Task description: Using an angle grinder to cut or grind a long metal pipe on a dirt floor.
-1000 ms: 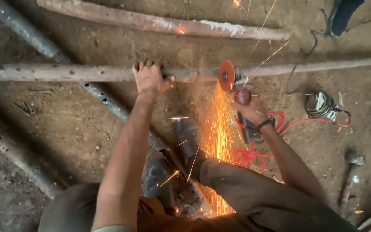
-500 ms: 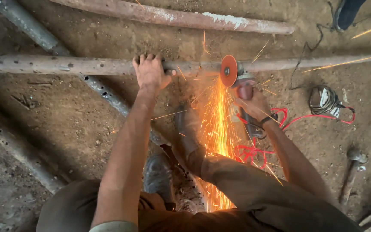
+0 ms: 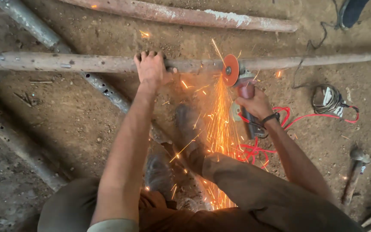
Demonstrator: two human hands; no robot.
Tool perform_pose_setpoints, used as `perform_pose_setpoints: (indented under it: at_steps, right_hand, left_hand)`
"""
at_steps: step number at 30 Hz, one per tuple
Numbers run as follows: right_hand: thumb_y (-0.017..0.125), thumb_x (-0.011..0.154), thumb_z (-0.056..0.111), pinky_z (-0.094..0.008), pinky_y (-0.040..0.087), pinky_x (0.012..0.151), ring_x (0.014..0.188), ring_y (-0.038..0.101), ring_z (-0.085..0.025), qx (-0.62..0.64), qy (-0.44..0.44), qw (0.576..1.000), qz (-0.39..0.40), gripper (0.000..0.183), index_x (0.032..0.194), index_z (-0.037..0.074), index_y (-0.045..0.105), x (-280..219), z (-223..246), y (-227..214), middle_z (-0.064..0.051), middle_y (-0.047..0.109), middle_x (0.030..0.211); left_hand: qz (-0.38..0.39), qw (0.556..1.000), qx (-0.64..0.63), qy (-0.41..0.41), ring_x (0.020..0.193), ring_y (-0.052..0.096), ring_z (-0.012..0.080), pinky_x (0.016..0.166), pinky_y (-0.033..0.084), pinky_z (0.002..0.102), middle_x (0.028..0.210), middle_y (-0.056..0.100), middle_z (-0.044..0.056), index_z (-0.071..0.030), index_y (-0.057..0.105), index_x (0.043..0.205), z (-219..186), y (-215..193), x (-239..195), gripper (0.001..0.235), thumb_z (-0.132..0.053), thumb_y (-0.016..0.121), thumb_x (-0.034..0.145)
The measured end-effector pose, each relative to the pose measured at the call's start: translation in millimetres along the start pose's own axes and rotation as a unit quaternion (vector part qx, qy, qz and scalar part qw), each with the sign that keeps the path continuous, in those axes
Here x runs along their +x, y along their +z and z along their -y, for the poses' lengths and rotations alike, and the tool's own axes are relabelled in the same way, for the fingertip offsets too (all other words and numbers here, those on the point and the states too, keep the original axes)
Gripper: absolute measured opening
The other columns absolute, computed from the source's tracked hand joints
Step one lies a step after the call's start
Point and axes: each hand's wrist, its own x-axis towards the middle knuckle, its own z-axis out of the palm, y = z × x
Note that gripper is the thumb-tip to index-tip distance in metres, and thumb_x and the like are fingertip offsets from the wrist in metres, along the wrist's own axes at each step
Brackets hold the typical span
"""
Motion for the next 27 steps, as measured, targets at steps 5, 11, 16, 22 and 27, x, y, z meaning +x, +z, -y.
perform_pose_setpoints:
  at_steps: [5, 11, 16, 22, 27]
  right_hand:
    - [0.078, 0.071, 0.029, -0.038, 0.058, 0.075, 0.085, 0.071, -0.021, -0.018, -0.008, 1.000, -0.003, 0.050, 0.115, 0.008, 0.067, 2, -11, 0, -0.008, 0.073, 0.097]
    - [0.081, 0.072, 0.030, -0.038, 0.057, 0.075, 0.085, 0.071, -0.021, -0.043, -0.089, 0.995, -0.023, 0.053, 0.118, 0.007, 0.067, 10, -17, 1, -0.009, 0.072, 0.097]
    - [0.078, 0.072, 0.028, -0.036, 0.060, 0.069, 0.076, 0.073, -0.020, 0.052, -0.001, 0.999, -0.006, 0.054, 0.118, 0.005, 0.063, -4, -16, 10, -0.009, 0.073, 0.092]
    - [0.082, 0.074, 0.027, -0.035, 0.058, 0.070, 0.078, 0.072, -0.017, -0.015, -0.087, 0.994, -0.062, 0.054, 0.120, 0.004, 0.065, -2, -28, 16, -0.009, 0.074, 0.095]
    - [0.078, 0.074, 0.027, -0.036, 0.060, 0.072, 0.079, 0.073, -0.019, 0.020, 0.019, 0.999, -0.035, 0.050, 0.117, 0.006, 0.064, -16, 4, 11, -0.008, 0.073, 0.094]
  left_hand:
    - [0.178, 0.980, 0.088, 0.017, 0.126, 0.059, 0.0322, 0.108, 0.042, 0.049, 0.129, 0.068, 0.016, -0.008, 0.069, 0.124, -9, -54, 11, 0.074, -0.057, 0.086, 0.071]
    - [0.170, 0.972, 0.137, 0.082, 0.113, 0.069, 0.0274, 0.094, 0.055, 0.039, 0.119, 0.073, 0.014, -0.014, 0.076, 0.114, 11, -22, 32, 0.045, -0.035, 0.082, 0.074]
    - [0.098, 0.979, 0.153, 0.095, 0.102, 0.072, 0.0307, 0.085, 0.056, 0.042, 0.107, 0.075, 0.015, -0.014, 0.077, 0.106, 7, -17, 21, 0.038, -0.035, 0.079, 0.075]
    - [0.152, 0.973, 0.160, 0.071, 0.105, 0.072, 0.0299, 0.088, 0.057, 0.041, 0.108, 0.076, 0.014, -0.016, 0.079, 0.104, 8, -14, 19, 0.033, -0.033, 0.079, 0.076]
    - [0.161, 0.975, 0.145, 0.057, 0.104, 0.073, 0.0289, 0.087, 0.057, 0.040, 0.106, 0.077, 0.013, -0.015, 0.079, 0.103, -1, -28, 13, 0.035, -0.039, 0.081, 0.078]
